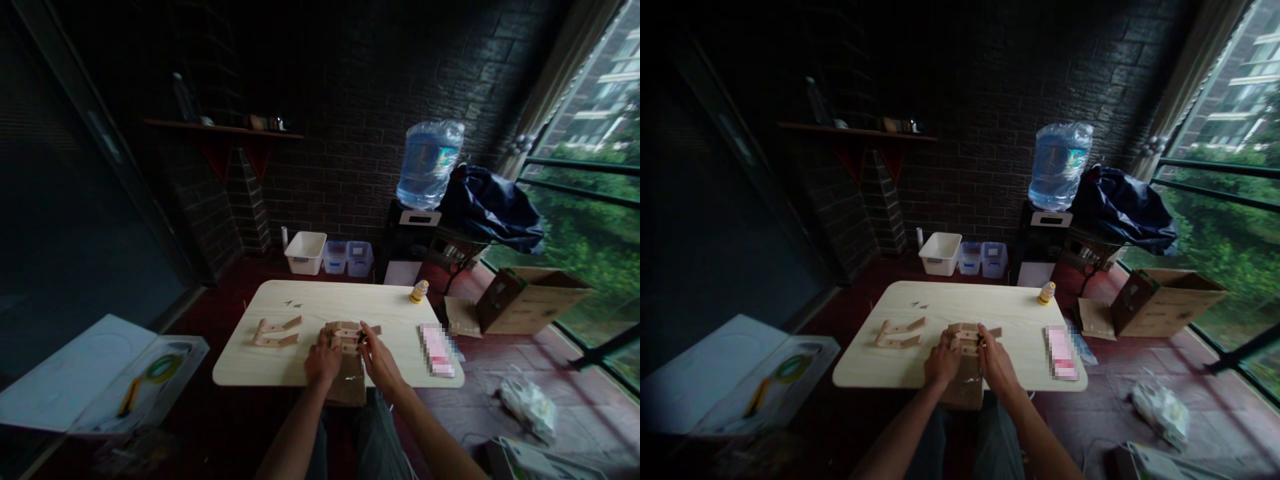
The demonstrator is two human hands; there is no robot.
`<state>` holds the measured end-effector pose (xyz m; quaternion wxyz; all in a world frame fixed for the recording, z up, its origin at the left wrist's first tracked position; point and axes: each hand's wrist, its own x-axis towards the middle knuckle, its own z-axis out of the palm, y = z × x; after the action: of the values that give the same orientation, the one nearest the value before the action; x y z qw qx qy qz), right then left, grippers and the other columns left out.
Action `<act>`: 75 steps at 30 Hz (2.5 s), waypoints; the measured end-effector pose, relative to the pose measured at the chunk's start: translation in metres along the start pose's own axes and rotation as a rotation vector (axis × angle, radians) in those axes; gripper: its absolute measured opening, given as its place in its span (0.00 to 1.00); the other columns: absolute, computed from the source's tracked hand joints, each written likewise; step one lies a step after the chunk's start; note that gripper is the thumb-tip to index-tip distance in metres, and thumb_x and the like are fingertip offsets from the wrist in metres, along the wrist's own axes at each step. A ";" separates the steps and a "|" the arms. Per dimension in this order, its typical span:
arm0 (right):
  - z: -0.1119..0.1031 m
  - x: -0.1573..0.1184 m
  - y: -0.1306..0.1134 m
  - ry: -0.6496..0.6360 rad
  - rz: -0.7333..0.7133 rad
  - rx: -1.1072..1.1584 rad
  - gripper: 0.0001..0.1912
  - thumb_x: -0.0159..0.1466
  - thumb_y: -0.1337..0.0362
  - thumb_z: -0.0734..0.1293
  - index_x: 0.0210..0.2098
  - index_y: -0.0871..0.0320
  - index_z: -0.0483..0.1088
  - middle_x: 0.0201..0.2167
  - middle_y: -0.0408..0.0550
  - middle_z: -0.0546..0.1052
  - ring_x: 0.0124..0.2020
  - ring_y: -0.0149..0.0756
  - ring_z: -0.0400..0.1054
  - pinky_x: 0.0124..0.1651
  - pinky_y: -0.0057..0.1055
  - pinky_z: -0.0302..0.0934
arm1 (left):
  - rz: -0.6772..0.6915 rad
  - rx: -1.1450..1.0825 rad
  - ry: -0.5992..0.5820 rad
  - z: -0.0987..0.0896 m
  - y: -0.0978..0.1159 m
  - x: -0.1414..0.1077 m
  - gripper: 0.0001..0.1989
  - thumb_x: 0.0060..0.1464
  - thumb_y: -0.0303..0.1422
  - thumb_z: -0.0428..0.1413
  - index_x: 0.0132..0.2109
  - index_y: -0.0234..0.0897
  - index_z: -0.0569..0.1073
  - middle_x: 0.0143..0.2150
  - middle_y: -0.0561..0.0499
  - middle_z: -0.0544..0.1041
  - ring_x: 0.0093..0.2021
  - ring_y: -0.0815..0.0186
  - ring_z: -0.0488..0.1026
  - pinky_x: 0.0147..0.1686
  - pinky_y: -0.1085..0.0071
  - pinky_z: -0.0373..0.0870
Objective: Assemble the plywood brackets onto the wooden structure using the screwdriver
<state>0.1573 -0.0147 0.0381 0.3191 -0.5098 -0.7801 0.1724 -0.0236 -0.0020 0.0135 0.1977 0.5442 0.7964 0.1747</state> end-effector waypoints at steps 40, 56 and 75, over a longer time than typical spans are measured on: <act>0.014 0.003 0.009 0.082 -0.171 -0.114 0.29 0.69 0.70 0.60 0.69 0.50 0.60 0.53 0.54 0.77 0.54 0.44 0.71 0.60 0.49 0.63 | -0.008 0.015 -0.007 0.003 0.004 0.005 0.32 0.66 0.49 0.41 0.71 0.40 0.57 0.62 0.39 0.75 0.59 0.50 0.74 0.55 0.56 0.72; -0.011 0.001 -0.005 0.051 -0.134 0.089 0.29 0.70 0.72 0.59 0.68 0.50 0.61 0.58 0.52 0.76 0.54 0.41 0.72 0.58 0.41 0.67 | 0.015 0.003 -0.002 0.002 0.002 0.004 0.33 0.66 0.50 0.40 0.71 0.39 0.57 0.58 0.38 0.77 0.57 0.46 0.75 0.53 0.51 0.73; -0.002 0.008 0.018 0.032 -0.196 0.052 0.29 0.70 0.67 0.62 0.70 0.46 0.60 0.52 0.50 0.79 0.48 0.42 0.74 0.53 0.42 0.70 | -0.016 0.013 0.005 0.005 0.000 0.009 0.34 0.64 0.48 0.44 0.72 0.39 0.54 0.58 0.37 0.77 0.57 0.49 0.75 0.52 0.55 0.72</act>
<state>0.1686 -0.0003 0.0314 0.3599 -0.4252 -0.8164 0.1523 -0.0236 0.0068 0.0082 0.1938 0.5385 0.8024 0.1692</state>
